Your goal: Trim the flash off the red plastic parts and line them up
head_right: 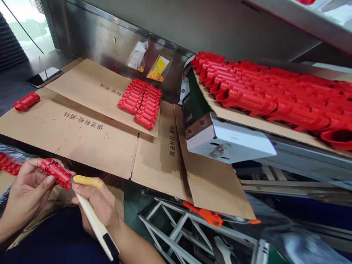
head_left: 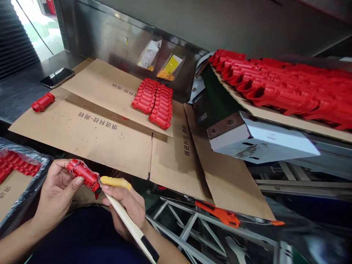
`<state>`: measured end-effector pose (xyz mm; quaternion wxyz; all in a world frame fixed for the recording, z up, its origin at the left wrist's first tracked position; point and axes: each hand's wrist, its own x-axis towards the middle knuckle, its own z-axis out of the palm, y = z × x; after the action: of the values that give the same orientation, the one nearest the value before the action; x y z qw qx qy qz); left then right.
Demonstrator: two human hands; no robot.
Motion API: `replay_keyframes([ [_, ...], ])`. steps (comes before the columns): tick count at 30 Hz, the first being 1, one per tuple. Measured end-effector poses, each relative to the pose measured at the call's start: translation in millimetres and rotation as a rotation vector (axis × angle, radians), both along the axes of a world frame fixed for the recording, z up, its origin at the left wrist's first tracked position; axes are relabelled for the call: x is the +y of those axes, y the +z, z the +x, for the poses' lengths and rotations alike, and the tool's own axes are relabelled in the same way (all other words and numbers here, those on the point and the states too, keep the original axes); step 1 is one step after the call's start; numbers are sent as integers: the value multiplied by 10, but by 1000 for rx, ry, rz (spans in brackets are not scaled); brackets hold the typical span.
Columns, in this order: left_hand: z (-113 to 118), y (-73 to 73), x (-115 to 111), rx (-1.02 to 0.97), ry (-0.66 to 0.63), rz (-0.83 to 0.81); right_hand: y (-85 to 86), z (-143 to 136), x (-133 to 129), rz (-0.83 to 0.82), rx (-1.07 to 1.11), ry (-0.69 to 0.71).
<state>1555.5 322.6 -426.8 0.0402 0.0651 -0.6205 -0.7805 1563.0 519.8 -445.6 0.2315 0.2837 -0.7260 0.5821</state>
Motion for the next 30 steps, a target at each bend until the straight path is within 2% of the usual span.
replay_keyframes([
  [8, -5, 20, -3, 7, 3, 98, 4, 65, 9, -9, -52, -24],
  [15, 78, -19, -16, 128, 105, -103, 23, 14, 76, 25, -207, 98],
  [18, 48, -35, -19, 102, 112, -128, 47, -80, 119, 121, -5, 110],
  [21, -27, -24, -9, -40, 30, 19, 74, -145, 163, 315, 210, 98],
  [23, -69, -4, 7, -144, -45, 125, 70, -161, 181, 364, 202, 119],
  [25, -83, 15, 23, -191, -89, 170, 44, -165, 181, 232, 74, 116],
  [27, -72, 16, 26, -161, -105, 176, 14, -166, 168, -39, -143, 104],
  [29, -49, -7, 10, -88, -107, 128, 2, -159, 151, -260, -331, 128],
  [30, -37, -25, -4, -55, -100, 93, 6, -151, 144, -303, -378, 151],
])
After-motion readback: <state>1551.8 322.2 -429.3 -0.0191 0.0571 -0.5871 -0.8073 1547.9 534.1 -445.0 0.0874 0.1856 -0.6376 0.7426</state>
